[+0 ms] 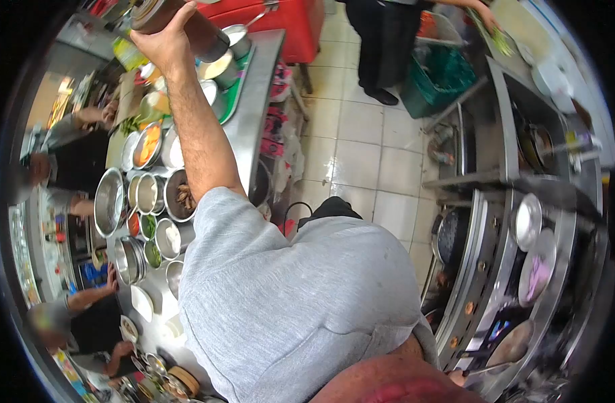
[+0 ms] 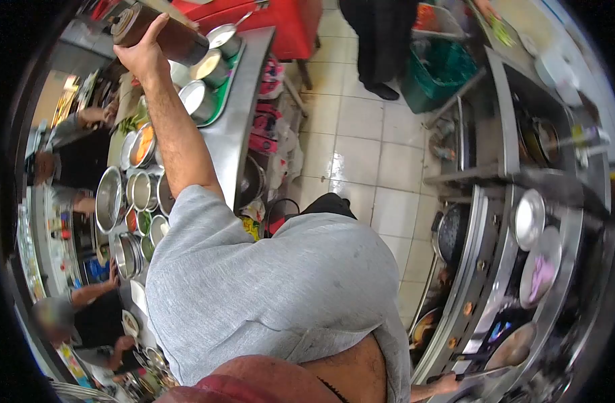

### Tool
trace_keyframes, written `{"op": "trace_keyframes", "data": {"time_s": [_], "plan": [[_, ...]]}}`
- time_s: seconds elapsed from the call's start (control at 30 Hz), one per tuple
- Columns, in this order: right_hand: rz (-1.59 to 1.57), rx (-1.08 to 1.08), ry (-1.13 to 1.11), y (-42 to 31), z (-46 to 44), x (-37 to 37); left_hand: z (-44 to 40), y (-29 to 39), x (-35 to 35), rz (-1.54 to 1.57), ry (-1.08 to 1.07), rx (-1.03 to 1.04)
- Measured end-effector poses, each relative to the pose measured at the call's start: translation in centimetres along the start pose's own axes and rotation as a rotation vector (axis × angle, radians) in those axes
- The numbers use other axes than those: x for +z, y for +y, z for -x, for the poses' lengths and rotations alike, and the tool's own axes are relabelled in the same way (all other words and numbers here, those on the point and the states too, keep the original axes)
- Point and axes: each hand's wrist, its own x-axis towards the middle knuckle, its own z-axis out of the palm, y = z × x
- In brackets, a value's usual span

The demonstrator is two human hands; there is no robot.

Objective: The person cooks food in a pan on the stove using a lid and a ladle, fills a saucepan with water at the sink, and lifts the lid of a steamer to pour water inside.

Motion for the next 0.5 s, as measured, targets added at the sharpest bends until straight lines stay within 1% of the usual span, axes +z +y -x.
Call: {"op": "trace_keyframes", "data": {"time_s": [0.03,0.07,0.17,0.23,0.27,0.3,0.33,0.37,0.43,0.47,0.5], "plan": [[0.062,0.107,-0.023,-1.4,-0.1,0.1,-1.3,-1.0,-2.0,-0.023,0.012,0.012],[0.004,0.159,-0.089,-2.1,-0.1,0.3,-2.8,-2.7,-4.6,-0.098,0.061,0.035],[0.044,0.108,-0.067,-2.2,-0.5,2.2,-5.9,-3.6,-9.4,-0.227,0.156,0.069],[0.073,0.072,-0.045,-2.2,-0.6,3.0,-8.5,-6.4,-14.3,-0.347,0.278,0.133],[0.086,0.052,-0.032,-2.0,-0.6,3.2,-9.2,-6.4,-15.5,-0.449,0.303,0.185],[0.104,0.027,-0.021,-1.8,-0.7,3.3,-9.9,-6.0,-17.0,-0.449,0.181,0.11],[0.113,0.003,-0.001,-1.4,-0.9,3.2,-9.4,-6.8,-17.7,-0.525,0.247,0.067],[0.127,-0.023,0.014,-0.9,-1.0,3.0,-8.4,-6.0,-17.2,-0.601,0.31,0.025],[0.151,-0.099,0.051,0.3,-1.6,2.7,-6.8,-6.5,-17.7,-0.696,0.221,-0.007],[0.168,-0.165,0.072,1.2,-2.1,2.3,-5.9,-7.4,-18.3,-0.872,0.255,-0.071],[0.198,-0.266,0.1,2.2,-2.7,1.9,-5.5,-10.0,-20.2,-0.894,0.248,-0.056]]}}
